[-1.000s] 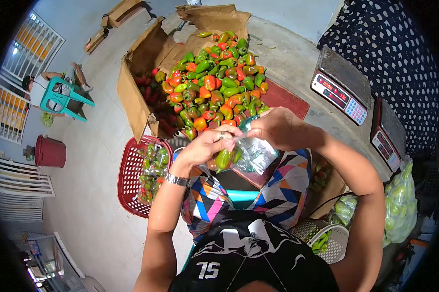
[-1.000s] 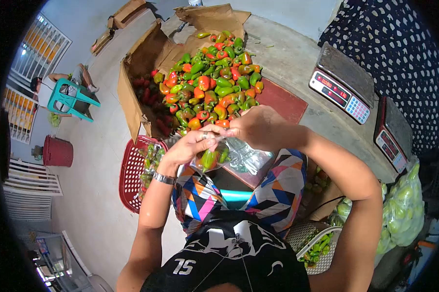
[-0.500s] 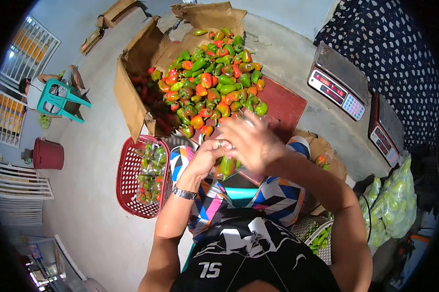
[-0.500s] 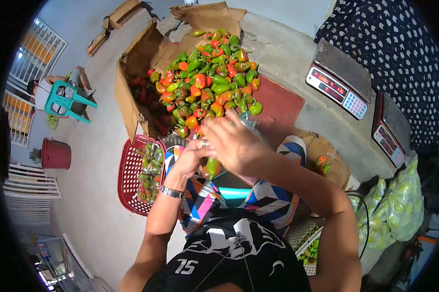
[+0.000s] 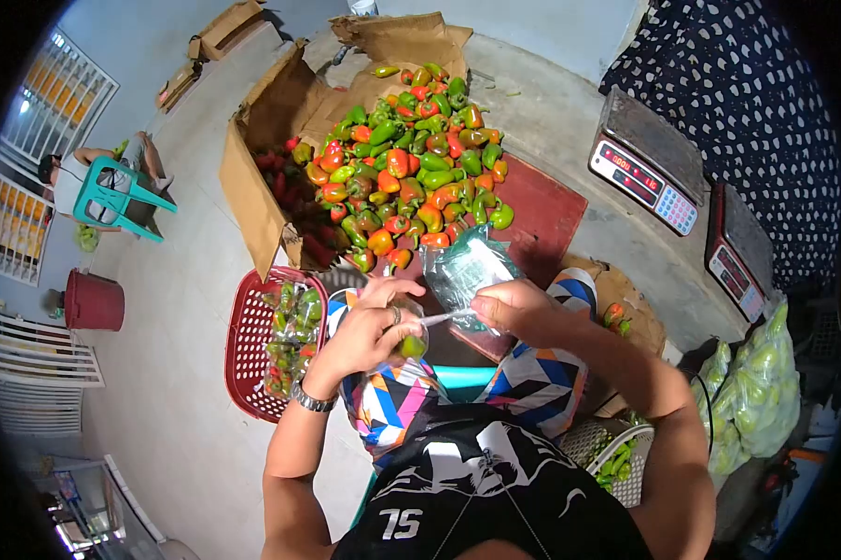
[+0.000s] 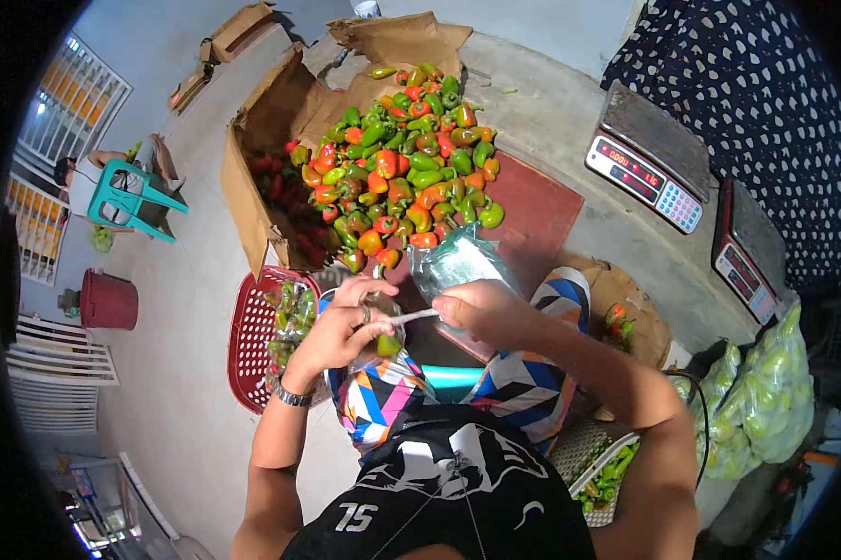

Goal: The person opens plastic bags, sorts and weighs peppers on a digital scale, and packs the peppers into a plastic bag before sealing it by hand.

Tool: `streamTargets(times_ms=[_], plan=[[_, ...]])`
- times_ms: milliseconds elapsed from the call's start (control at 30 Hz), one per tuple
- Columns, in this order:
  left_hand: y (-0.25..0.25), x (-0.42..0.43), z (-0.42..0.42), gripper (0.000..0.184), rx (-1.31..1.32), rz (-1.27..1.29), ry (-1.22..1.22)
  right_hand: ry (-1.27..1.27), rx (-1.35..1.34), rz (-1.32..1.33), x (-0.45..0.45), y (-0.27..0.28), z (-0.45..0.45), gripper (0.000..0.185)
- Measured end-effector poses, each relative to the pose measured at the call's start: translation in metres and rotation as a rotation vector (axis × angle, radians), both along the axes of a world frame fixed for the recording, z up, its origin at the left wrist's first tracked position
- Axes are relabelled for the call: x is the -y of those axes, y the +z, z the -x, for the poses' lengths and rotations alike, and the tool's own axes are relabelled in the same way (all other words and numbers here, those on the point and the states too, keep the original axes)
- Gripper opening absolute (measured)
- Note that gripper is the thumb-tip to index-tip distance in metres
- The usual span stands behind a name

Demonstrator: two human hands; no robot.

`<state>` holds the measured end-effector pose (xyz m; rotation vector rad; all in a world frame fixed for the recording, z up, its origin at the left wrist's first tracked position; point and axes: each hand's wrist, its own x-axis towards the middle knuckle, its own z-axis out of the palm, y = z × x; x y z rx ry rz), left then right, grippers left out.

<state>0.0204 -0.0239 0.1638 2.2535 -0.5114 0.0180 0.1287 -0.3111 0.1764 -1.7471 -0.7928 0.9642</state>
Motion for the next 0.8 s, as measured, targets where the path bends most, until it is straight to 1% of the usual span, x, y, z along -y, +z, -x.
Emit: streamTargets(times_ms=[67, 167, 200, 233, 300, 333, 367, 433, 467, 500, 567, 600, 633, 667, 700, 733, 767, 800], plan=[[0.011, -0.003, -0.007, 0.013, 0.121, -0.110, 0.061, -0.189, -0.366, -0.188, -0.007, -0.003, 0.016, 0.044], [0.021, -0.006, -0.035, 0.012, 0.216, -0.193, 0.056, -0.319, -0.639, -0.376, -0.020, -0.005, 0.041, 0.047], [0.019, -0.006, -0.051, 0.013, 0.299, -0.235, 0.052, -0.297, -0.687, -0.429, -0.026, -0.010, 0.049, 0.046], [0.022, 0.001, -0.066, 0.012, 0.336, -0.306, 0.055, -0.253, -0.713, -0.452, -0.032, 0.001, 0.057, 0.045], [0.033, 0.029, -0.089, 0.015, 0.373, -0.333, 0.106, -0.326, -0.975, -0.711, -0.051, -0.004, 0.069, 0.044], [0.041, 0.046, -0.101, 0.015, 0.401, -0.175, 0.058, -0.246, -0.997, -0.824, -0.055, -0.011, 0.068, 0.041], [0.050, 0.062, -0.107, 0.015, 0.424, -0.016, 0.013, -0.158, -1.084, -0.933, -0.058, -0.019, 0.068, 0.041], [0.080, 0.087, -0.107, 0.014, 0.214, 0.386, -0.150, 0.027, -1.247, -1.150, -0.060, -0.038, 0.067, 0.040], [0.086, 0.090, -0.105, 0.013, 0.130, 0.531, -0.284, 0.040, -1.252, -1.224, -0.058, -0.054, 0.067, 0.038], [0.094, 0.089, -0.097, 0.013, -0.014, 0.612, -0.375, 0.117, -1.159, -1.216, -0.054, -0.060, 0.059, 0.035], [0.085, 0.080, -0.089, 0.018, -0.270, 0.740, -0.488, 0.275, -0.965, -1.191, -0.046, -0.068, 0.034, 0.031], [0.073, 0.078, -0.087, 0.021, -0.273, 0.879, -0.466, 0.059, -0.924, -1.055, -0.043, -0.083, 0.038, 0.029], [0.070, 0.074, -0.083, 0.021, -0.326, 0.940, -0.406, -0.148, -0.887, -0.887, -0.040, -0.097, 0.041, 0.028], [0.061, 0.065, -0.085, 0.020, -0.309, 0.907, -0.370, -0.327, -0.864, -0.713, -0.036, -0.112, 0.045, 0.027], [0.048, 0.054, -0.087, 0.019, -0.289, 0.874, -0.333, -0.309, -0.941, -0.665, -0.012, -0.043, 0.039, 0.028], [0.037, 0.045, -0.086, 0.019, -0.305, 0.899, -0.225, -0.226, -0.829, -0.670, -0.008, -0.048, 0.028, 0.031], [0.028, 0.038, -0.081, 0.018, -0.322, 0.922, -0.112, -0.300, -0.695, -0.588, -0.004, -0.047, 0.020, 0.031], [0.025, 0.035, -0.078, 0.016, -0.272, 0.826, 0.020, -0.369, -0.556, -0.509, -0.002, -0.045, 0.011, 0.031]])
